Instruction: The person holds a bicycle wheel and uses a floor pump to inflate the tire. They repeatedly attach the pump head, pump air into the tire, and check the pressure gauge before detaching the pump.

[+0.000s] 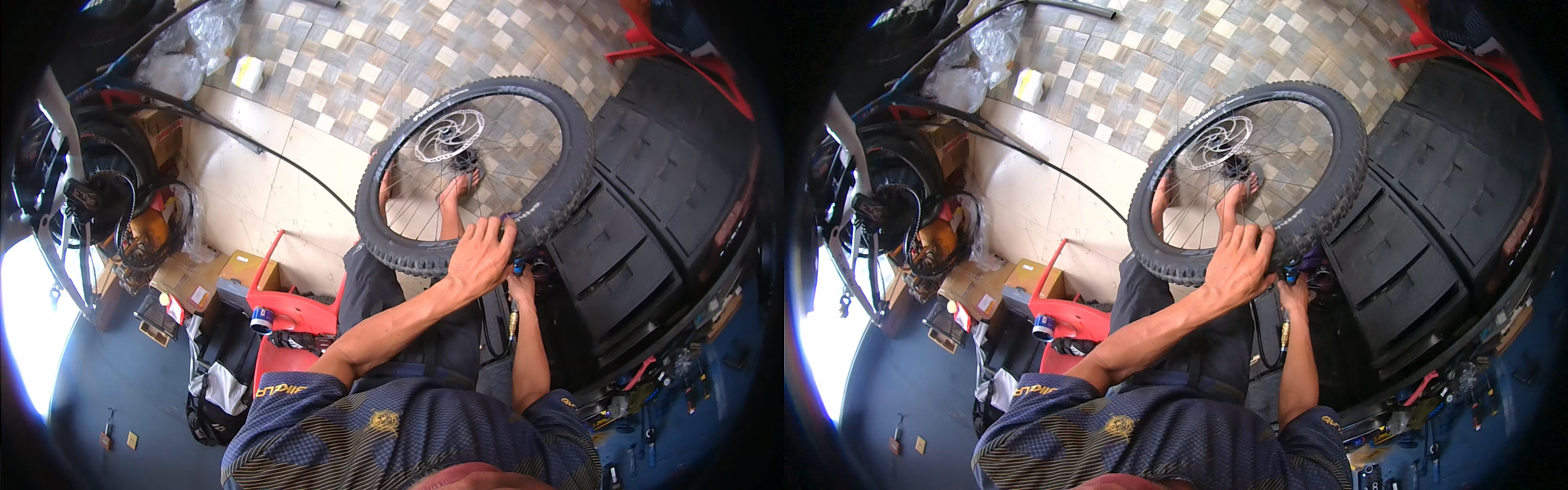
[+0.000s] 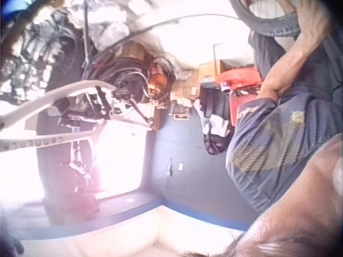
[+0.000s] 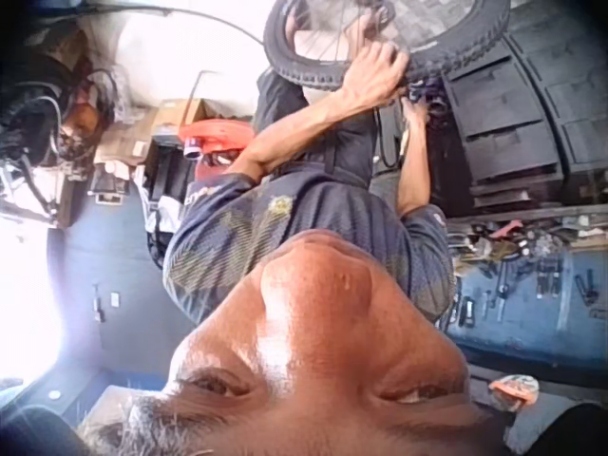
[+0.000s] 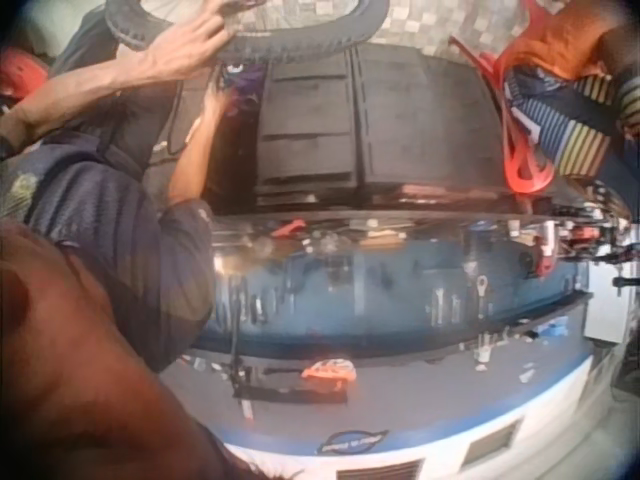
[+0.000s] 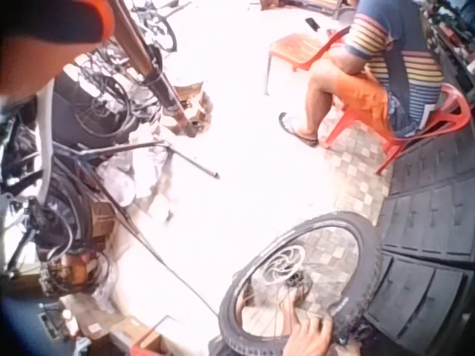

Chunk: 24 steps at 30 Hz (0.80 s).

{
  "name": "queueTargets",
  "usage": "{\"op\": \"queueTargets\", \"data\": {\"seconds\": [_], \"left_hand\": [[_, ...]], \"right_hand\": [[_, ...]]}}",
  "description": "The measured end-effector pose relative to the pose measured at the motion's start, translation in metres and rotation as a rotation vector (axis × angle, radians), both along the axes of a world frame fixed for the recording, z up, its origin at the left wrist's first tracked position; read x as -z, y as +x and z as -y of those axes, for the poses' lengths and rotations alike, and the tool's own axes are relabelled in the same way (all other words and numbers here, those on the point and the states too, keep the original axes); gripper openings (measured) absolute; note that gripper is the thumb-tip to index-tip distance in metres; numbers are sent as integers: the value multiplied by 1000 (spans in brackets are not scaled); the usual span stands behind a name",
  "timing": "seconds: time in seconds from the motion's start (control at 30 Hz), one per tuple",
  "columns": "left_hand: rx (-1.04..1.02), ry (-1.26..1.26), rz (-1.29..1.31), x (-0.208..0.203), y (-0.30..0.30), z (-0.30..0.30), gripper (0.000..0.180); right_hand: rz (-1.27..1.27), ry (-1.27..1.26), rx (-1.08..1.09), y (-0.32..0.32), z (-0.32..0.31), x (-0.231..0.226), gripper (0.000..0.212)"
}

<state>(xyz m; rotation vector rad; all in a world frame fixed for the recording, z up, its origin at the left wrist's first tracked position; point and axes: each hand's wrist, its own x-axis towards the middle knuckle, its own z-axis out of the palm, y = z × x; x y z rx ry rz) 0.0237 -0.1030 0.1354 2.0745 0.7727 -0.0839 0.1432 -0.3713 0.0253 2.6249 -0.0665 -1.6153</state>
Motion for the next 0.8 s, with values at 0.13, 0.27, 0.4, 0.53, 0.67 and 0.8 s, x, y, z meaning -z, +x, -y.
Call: {"op": "queueTargets", "data": {"seconds": [0.13,0.27,0.4,0.53,0.67,0.8], "left_hand": [[-12,15,8,4,-3,9,80],[-2,49,11,5,-1,11,78],[-7,65,2,8,-1,9,78],[-24,77,4,11,0,7,79],[-36,83,17,11,1,4,80],[-45,89,34,10,3,2,77]], "right_hand": [[-103,-78,-42,1,-5,10,69],[-126,190,-308,1,45,53,69],[-112,369,-442,-4,51,68,67],[-81,427,-448,-9,41,73,68],[-58,461,-448,-12,34,72,68],[-43,491,-447,-16,28,72,68]]}}
